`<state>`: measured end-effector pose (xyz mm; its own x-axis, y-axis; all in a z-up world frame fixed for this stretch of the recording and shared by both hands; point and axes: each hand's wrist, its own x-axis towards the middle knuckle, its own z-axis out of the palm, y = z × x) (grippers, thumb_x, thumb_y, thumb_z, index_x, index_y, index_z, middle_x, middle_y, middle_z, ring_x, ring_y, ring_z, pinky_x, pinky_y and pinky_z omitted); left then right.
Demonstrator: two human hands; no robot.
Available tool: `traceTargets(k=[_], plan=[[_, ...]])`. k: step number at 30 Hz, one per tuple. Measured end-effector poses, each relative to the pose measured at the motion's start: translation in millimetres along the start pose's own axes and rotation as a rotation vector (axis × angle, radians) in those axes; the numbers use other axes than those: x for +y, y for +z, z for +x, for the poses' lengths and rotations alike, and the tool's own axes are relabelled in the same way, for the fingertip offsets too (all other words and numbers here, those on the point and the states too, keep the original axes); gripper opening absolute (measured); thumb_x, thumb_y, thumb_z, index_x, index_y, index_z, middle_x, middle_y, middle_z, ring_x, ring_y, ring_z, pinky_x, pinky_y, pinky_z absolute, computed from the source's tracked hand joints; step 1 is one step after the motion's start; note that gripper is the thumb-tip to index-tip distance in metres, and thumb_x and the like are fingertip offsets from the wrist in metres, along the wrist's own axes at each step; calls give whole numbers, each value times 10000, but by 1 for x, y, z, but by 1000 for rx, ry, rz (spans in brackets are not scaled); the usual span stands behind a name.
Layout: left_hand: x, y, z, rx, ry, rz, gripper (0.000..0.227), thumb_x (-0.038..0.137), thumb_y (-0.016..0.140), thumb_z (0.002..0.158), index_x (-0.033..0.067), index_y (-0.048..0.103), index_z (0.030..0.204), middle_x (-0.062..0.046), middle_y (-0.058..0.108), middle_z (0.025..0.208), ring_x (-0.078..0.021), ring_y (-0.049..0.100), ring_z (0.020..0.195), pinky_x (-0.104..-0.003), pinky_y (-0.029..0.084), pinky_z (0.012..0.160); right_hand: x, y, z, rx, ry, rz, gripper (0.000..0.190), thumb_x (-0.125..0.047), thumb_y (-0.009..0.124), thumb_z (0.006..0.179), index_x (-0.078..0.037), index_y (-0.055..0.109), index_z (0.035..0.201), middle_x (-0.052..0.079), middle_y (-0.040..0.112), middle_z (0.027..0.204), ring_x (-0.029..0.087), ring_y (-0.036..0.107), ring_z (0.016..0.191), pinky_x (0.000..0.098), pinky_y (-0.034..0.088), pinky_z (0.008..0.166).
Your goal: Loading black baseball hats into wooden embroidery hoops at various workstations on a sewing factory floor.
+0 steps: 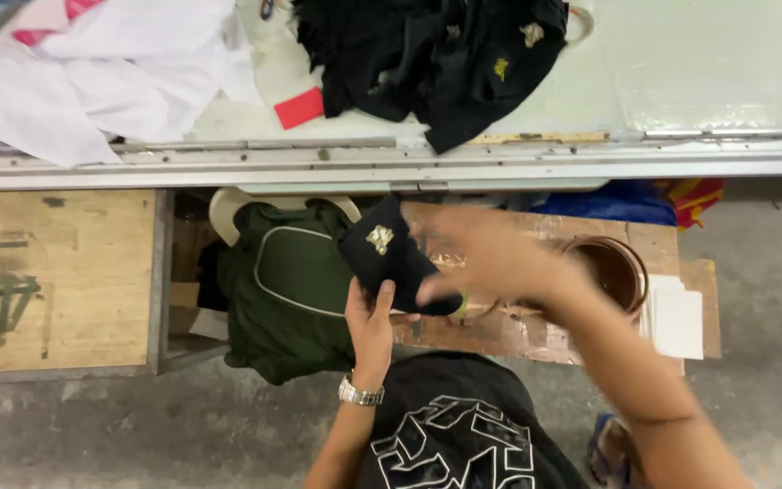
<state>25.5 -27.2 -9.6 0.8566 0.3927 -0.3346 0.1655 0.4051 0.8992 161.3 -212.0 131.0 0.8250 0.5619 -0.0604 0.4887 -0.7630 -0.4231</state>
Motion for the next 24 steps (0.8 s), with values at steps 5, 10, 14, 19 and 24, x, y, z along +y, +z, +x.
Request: traceTargets(k=[5, 10, 14, 19, 24], plan=[[3, -7, 10, -345, 83, 103, 483, 229, 645, 1009, 54, 512, 1439, -205, 671, 1279, -295, 698, 1108, -458, 660, 808, 20, 107, -38, -3, -77, 256, 444, -430, 854, 789, -194, 673, 1118, 2, 611, 827, 233, 636, 869, 377, 498, 818], [38, -4, 30, -652, 0, 419, 1165, 342, 895, 782, 98, 152, 1645, -333, 266, 1614, -556, 155, 1507, -668, 292, 1145, 38, 105, -89, -206, 80, 1042, 132, -120, 771, 930, -74, 654, 969, 13, 666, 925, 170, 689, 915, 337, 552, 866], [13, 5, 27, -818, -458, 177, 936, 301, 769, 912, 31, 224, 1624, -256, 224, 1660, -394, 226, 1526, -555, 329, 1178, 27, 90, -109, -144, -69, 1326, 103, -77, 713, 954, -93, 612, 975, 26, 654, 900, 168, 600, 850, 376, 502, 829], [5, -25, 82, -616, -314, 241, 573, -60, 962, 588, -42, 749, 1119, -163, 778, 1031, -239, 752, 886, -353, 633, 774, 55, 122, -122, 112, 255, 949, 392, -98, 832, 829, -112, 538, 1088, 49, 630, 976, 220, 589, 963, 412, 450, 862], [7, 12, 52, -590, -71, 529, 862, 109, 983, 639, 106, 536, 1375, -194, 614, 1313, -355, 569, 1216, -471, 479, 1014, 58, 129, -126, -62, 593, 932, 703, -232, 872, 791, -115, 554, 1406, 209, 640, 1289, 420, 578, 1258, 568, 434, 1051]])
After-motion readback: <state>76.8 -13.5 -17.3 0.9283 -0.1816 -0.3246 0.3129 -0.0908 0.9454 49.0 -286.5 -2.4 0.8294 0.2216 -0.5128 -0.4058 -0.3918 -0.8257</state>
